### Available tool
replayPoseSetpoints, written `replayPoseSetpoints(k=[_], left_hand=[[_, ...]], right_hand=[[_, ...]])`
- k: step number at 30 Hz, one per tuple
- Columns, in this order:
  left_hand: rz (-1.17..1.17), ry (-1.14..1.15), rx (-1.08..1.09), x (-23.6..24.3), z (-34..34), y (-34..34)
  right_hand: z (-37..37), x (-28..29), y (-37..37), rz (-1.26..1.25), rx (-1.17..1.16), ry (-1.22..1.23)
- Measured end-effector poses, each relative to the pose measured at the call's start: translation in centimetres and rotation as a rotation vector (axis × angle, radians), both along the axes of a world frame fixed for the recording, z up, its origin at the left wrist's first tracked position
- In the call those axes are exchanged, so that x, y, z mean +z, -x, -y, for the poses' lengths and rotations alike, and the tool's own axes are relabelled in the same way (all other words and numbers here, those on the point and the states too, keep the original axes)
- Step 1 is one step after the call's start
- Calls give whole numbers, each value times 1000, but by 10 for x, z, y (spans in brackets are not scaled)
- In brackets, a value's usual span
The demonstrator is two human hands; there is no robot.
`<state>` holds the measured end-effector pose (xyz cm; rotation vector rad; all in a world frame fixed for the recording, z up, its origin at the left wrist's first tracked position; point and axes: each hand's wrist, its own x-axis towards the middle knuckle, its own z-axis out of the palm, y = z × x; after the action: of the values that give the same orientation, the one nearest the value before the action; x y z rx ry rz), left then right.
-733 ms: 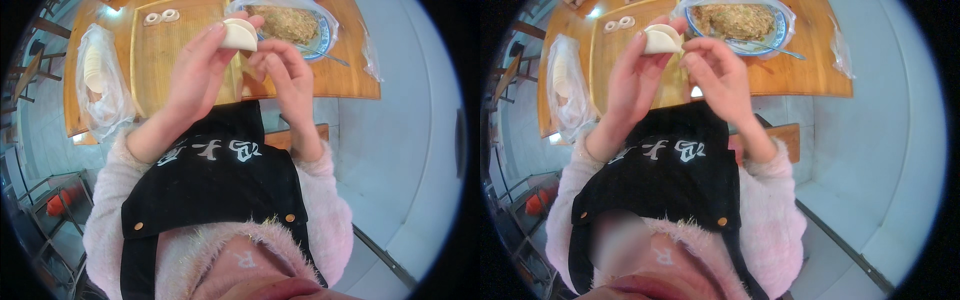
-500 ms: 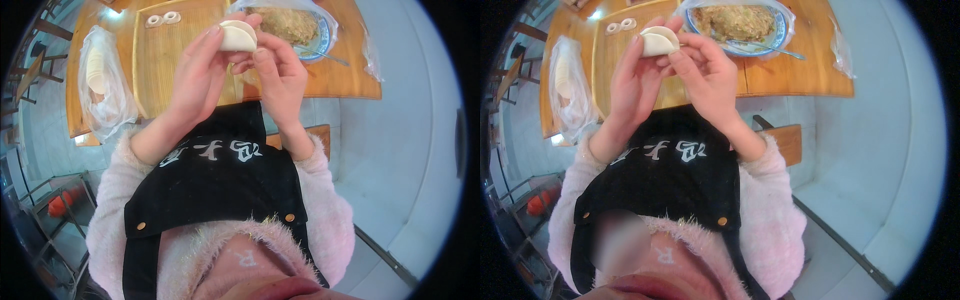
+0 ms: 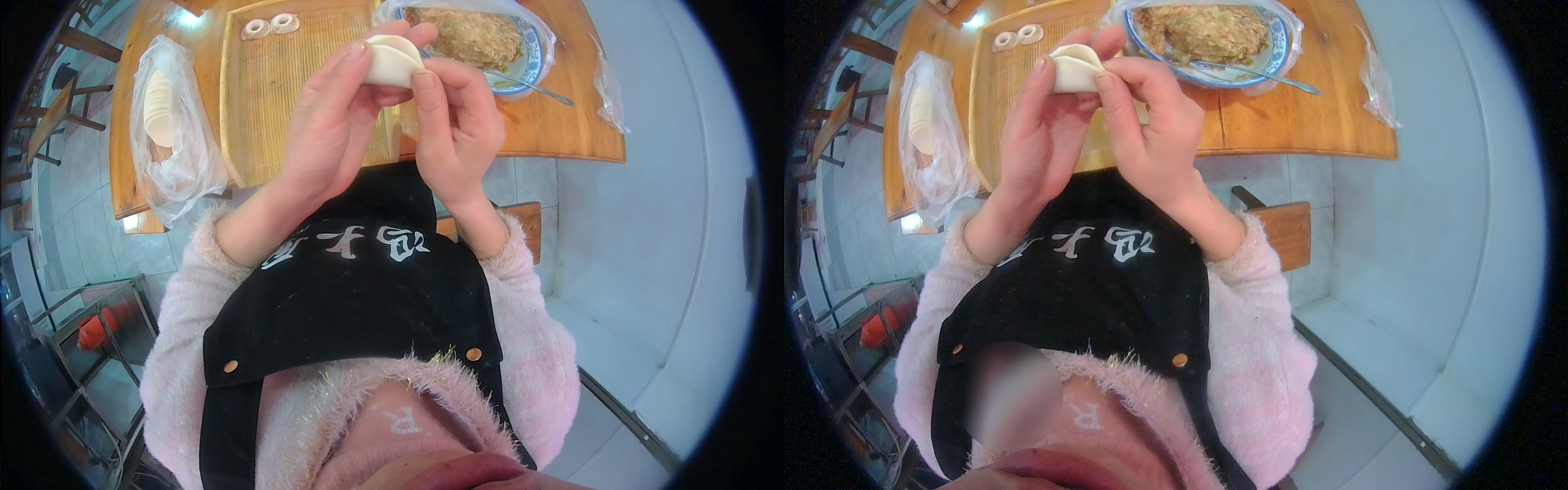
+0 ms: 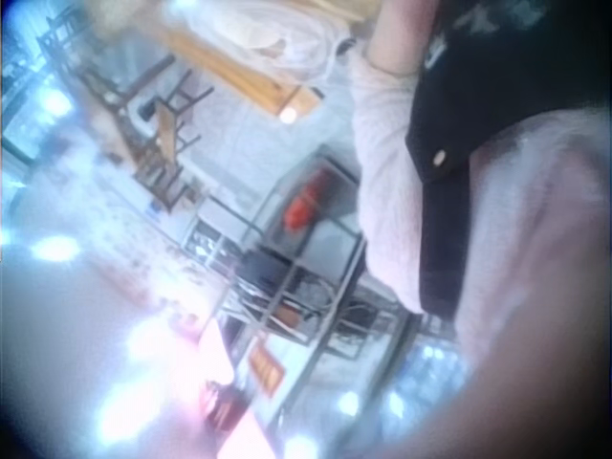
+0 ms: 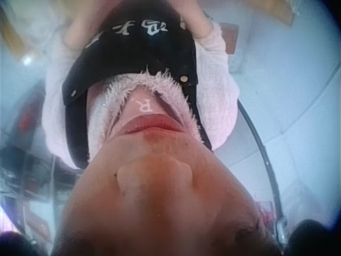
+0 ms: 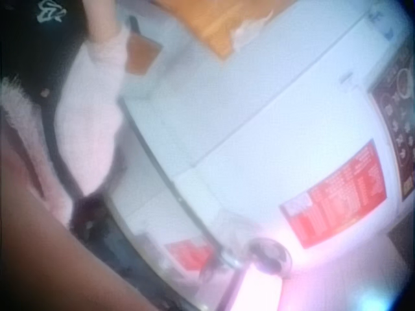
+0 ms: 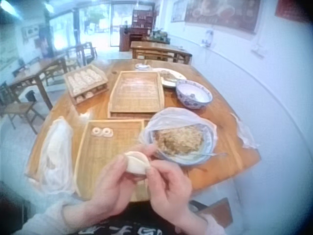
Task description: The person repeatedly picks up round dough wrappers, spoons filling onto them, and folds them into sealed dumplings, placing each finished dumpling on a wooden tray. The person uses a spoon to transfer filling and uses both hands to pinch and seal the wrappers.
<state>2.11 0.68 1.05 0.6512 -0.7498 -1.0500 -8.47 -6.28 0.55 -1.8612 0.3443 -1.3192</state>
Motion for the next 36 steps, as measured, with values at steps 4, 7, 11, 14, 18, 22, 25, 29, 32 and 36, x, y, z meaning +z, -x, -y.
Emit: replayPoseSetpoints(k=[4, 7, 11, 14, 18, 22, 25, 29, 32, 36], left_hand=[[-7, -10, -20, -1, -2, 1], [-45, 28, 7, -2, -3, 3], [-42, 48, 45, -3, -1, 8], [-16, 44, 46, -6, 0, 8], [99, 49, 102, -12, -2, 4], [386, 20, 335, -14, -15, -5], [521, 27, 430, -13, -19, -12], [579, 64, 459, -12, -19, -15], [570, 94, 462, -12, -20, -14], [612, 131, 491, -12, -19, -15]], right_hand=[[-3, 3, 4, -5, 5, 9], [-3, 8, 3, 111, 162, -206], [9, 16, 3, -2, 129, -20], [12, 19, 5, -63, 73, 109], [12, 18, 7, -87, 5, 177], [11, 14, 10, -93, -36, 206], [9, 12, 11, -88, -54, 237], [7, 13, 11, -82, -7, 210], [9, 17, 9, -50, 84, 184], [14, 25, 14, -161, 149, 226]])
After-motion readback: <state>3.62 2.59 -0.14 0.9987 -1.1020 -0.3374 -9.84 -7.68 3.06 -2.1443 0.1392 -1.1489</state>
